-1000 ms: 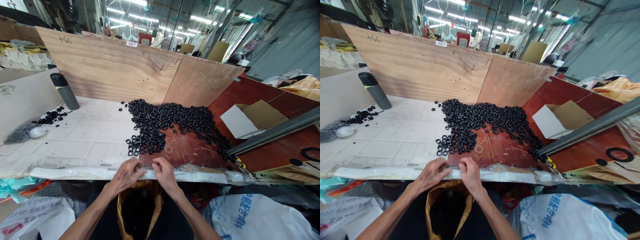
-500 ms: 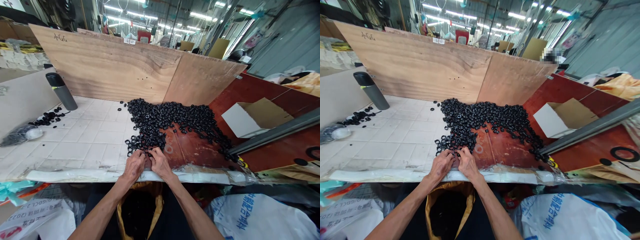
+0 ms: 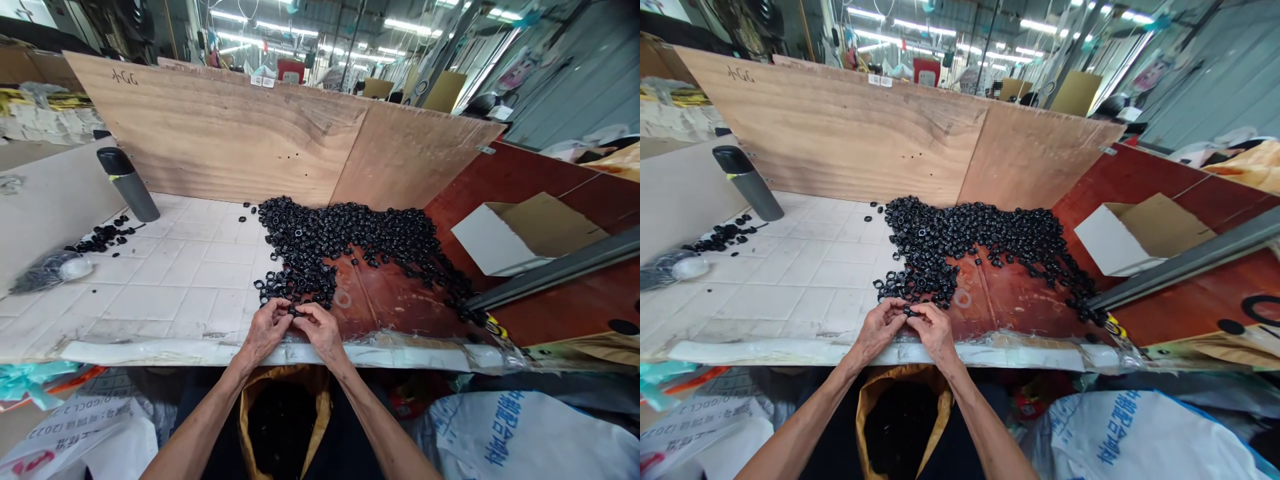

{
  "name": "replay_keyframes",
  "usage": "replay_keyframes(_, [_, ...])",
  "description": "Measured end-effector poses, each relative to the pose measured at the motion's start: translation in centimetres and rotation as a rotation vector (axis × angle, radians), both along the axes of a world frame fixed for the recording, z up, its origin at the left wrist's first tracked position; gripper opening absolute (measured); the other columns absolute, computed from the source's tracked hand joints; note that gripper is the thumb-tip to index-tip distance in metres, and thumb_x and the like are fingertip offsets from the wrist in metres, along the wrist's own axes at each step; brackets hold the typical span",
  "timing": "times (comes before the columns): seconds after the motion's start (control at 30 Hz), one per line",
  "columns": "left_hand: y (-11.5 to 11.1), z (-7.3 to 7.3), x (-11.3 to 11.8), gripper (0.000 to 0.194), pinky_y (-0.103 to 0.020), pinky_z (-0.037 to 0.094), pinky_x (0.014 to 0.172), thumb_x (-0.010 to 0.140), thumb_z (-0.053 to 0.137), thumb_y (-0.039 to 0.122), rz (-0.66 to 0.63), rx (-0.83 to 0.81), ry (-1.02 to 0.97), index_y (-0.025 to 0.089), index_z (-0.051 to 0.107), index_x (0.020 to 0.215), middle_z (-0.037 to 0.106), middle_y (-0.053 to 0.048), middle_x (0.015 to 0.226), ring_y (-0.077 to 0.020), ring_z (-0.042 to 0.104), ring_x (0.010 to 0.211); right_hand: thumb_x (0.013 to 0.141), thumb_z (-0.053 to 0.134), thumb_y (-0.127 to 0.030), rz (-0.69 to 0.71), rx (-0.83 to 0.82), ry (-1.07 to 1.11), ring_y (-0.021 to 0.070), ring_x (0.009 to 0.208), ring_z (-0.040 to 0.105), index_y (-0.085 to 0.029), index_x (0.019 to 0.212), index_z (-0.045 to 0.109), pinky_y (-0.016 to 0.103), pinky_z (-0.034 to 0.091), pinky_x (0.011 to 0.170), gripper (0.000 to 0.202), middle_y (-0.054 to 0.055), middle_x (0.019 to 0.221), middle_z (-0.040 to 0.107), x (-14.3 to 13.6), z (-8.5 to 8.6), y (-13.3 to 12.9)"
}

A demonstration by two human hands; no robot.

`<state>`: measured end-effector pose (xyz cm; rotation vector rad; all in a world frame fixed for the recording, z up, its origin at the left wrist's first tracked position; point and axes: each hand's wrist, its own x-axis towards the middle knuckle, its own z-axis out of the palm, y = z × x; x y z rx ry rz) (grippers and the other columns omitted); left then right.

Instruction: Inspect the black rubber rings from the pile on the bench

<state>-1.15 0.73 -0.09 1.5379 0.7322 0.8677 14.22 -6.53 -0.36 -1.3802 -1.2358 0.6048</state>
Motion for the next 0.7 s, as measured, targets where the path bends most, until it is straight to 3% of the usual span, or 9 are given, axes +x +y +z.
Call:
replay_keyframes(0.13, [-0.10, 0.11, -0.10, 0.028, -0.033, 0.061, 0.086, 0.088, 0.066, 0.031, -0.074, -0.036, -0.057, 0.017, 0.063, 0.113, 0.072, -0.007, 0.105, -0.0176, 0.072, 0.092, 0.092, 0.064, -0.030, 0.018, 0.043, 0.041, 0.0217, 0.093, 0.071, -0.020, 0.108, 0.076, 0.033, 0.062, 0.079, 0.022, 0.010, 0.111, 0.072, -0.06, 0.06, -0.24])
replay_keyframes(0.27, [-0.09, 0.03, -0.17, 0.027, -0.034, 0.061, 0.087, 0.090, 0.065, 0.030, -0.071, 0.039, -0.028, 0.017, 0.065, 0.114, 0.071, -0.008, 0.109, -0.0189, 0.072, 0.095, 0.088, 0.068, -0.032, 0.010, -0.024, 0.133, 0.0193, 0.079, 0.072, -0.020, 0.107, 0.072, 0.031, 0.063, 0.073, 0.023, 0.006, 0.094, 0.074, -0.03, -0.06, -0.33])
replay_keyframes(0.4, [-0.04, 0.29, -0.32, 0.024, -0.035, 0.060, 0.087, 0.090, 0.065, 0.026, -0.048, 0.141, 0.030, 0.019, 0.067, 0.113, 0.071, -0.006, 0.107, -0.0175, 0.071, 0.091, 0.088, 0.068, -0.036, 0.004, -0.053, 0.154, 0.0192, 0.076, 0.074, -0.020, 0.097, 0.071, 0.032, 0.064, 0.073, 0.019, 0.006, 0.095, 0.074, -0.18, -0.07, -0.23])
replay_keyframes(0.57, [-0.14, 0.39, -0.31, 0.024, -0.035, 0.060, 0.087, 0.089, 0.063, 0.022, -0.052, 0.198, 0.034, 0.019, 0.067, 0.113, 0.071, -0.006, 0.110, -0.0178, 0.071, 0.093, 0.088, 0.067, -0.040, -0.030, -0.076, 0.189, 0.0177, 0.062, 0.073, -0.019, 0.105, 0.069, 0.030, 0.063, 0.062, 0.027, 0.005, 0.087, 0.075, -0.35, -0.18, -0.09])
replay_keyframes(0.7, [-0.14, 0.06, -0.22, 0.023, -0.034, 0.062, 0.085, 0.090, 0.063, 0.022, -0.060, 0.182, 0.032, 0.020, 0.065, 0.112, 0.071, -0.005, 0.108, -0.0170, 0.072, 0.089, 0.088, 0.068, -0.041, -0.021, -0.047, 0.199, 0.0180, 0.063, 0.074, -0.019, 0.093, 0.071, 0.029, 0.063, 0.062, 0.022, 0.003, 0.082, 0.074, -0.37, -0.20, -0.10])
